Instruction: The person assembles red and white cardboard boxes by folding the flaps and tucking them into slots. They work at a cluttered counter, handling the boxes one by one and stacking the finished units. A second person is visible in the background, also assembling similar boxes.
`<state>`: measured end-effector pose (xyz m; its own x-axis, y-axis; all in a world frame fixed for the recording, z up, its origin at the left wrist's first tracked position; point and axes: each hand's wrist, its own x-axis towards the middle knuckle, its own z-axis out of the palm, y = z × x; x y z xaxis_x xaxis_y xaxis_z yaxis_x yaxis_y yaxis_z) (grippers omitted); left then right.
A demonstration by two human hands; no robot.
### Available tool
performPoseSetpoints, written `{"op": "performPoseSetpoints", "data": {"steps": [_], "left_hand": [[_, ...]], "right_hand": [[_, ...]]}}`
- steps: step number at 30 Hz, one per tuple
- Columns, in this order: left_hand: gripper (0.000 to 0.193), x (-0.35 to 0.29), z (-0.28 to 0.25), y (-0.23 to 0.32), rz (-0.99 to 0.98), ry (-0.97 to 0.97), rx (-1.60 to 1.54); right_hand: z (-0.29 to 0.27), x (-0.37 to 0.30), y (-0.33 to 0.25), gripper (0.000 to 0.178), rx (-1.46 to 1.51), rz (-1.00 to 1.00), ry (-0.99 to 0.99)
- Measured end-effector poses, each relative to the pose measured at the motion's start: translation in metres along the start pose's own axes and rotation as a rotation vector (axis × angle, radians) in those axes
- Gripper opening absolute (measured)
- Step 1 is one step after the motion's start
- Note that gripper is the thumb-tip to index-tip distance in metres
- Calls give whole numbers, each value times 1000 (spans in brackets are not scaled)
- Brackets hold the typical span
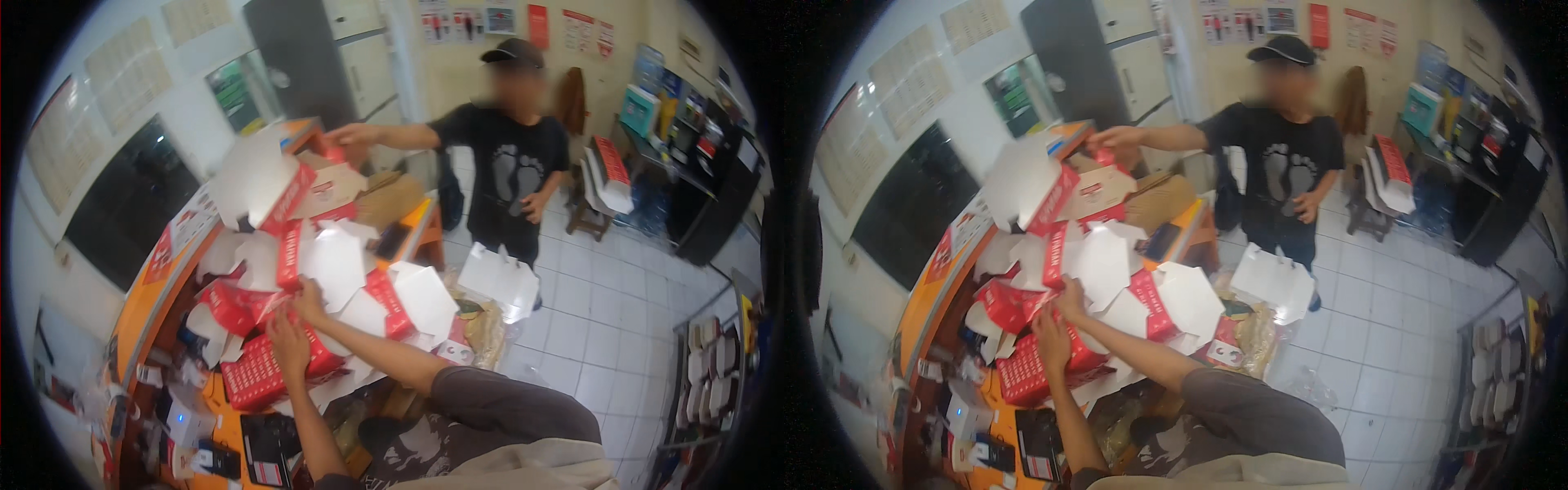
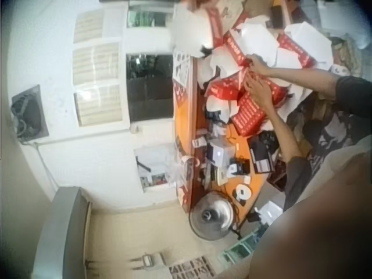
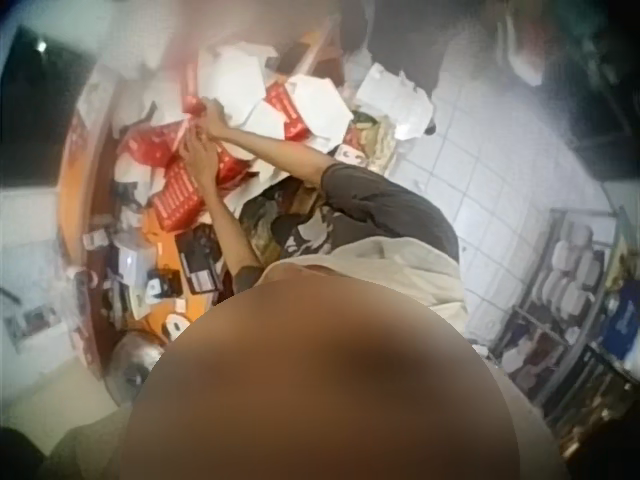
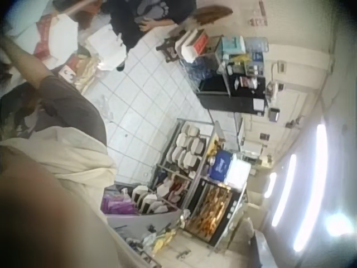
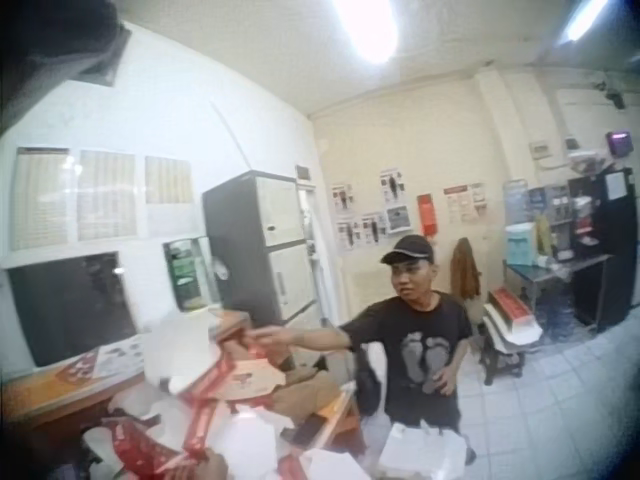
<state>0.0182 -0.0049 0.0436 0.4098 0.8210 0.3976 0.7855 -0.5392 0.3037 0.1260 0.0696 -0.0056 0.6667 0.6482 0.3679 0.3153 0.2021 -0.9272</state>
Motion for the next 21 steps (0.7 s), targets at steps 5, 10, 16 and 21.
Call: {"op": "performPoseSetpoints", "data": {"steps": [5, 10, 16, 21], "left_hand": [[49, 4, 2, -1, -54, -22, -35], [49, 1, -3, 7, -56, -25, -51], [49, 1, -3, 9, -79, -63, -53], [50, 1, -2, 10, -82, -86, -39]], "right_hand": [[-13, 2, -8, 43, 107, 46, -1], [-23, -1, -14, 42, 131, 47, -10], [-26, -1, -18, 49, 150, 110, 12], [-25, -3, -14, 57, 115, 97, 47]]}}
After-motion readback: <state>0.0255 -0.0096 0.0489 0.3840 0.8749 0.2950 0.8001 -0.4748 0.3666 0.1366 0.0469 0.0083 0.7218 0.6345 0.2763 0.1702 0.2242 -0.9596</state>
